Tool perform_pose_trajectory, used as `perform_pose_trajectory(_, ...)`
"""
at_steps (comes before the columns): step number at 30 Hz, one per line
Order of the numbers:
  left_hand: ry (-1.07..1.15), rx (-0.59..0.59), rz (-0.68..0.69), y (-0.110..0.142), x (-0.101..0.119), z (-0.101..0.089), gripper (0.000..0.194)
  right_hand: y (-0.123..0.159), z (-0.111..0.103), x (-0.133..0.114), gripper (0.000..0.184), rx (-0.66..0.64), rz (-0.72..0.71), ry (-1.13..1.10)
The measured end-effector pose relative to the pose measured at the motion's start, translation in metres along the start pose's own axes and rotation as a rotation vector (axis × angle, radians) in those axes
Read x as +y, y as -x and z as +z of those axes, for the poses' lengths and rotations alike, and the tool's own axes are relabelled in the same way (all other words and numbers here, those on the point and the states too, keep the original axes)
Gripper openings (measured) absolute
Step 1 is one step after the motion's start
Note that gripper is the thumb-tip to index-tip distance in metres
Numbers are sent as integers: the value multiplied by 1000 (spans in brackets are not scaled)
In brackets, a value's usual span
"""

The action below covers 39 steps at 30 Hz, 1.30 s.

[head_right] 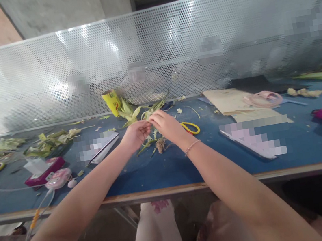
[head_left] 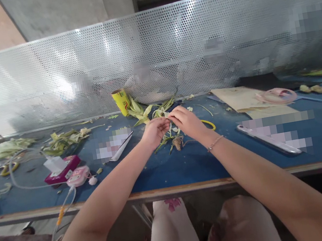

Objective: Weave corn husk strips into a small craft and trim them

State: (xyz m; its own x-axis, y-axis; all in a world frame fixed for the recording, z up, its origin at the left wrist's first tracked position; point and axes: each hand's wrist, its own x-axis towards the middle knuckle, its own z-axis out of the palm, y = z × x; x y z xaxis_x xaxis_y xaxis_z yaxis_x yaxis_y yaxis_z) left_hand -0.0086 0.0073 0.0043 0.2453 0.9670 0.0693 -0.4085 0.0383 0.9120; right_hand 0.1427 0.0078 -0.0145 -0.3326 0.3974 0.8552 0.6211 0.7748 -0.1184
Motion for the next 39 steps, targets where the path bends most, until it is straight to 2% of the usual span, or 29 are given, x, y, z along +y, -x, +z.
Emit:
perform_pose_trajectory(3, -189, -7, 273, 0, -4, -1, 21, 0, 2, 1, 17, -2, 38, -12)
perform_pose_trajectory(6, -354, -58, 390, 1, -4, -1, 28, 0, 3, 1, 15, -18, 66, -19)
perform_pose_trajectory(9, -412, -94, 358, 1, -5, -1, 20, 1, 3, 1, 12, -31, 84, -41)
perform_pose_trajectory(17, -490, -31, 360, 0, -6, -2, 9, 1, 3, 1, 9, -56, 105, -40)
perform_pose_trajectory(22, -497, -20, 344, 0, -5, -3, 10, 1, 4, 1, 7, -55, 115, -42)
perform_pose_trajectory(32, -374, -18, 270, -4, -8, -4, 15, 1, 7, 3, 5, -43, 153, -132)
perform_pose_trajectory(39, -354, -27, 286, -4, -9, -4, 12, 0, 8, 2, 7, -34, 187, -134)
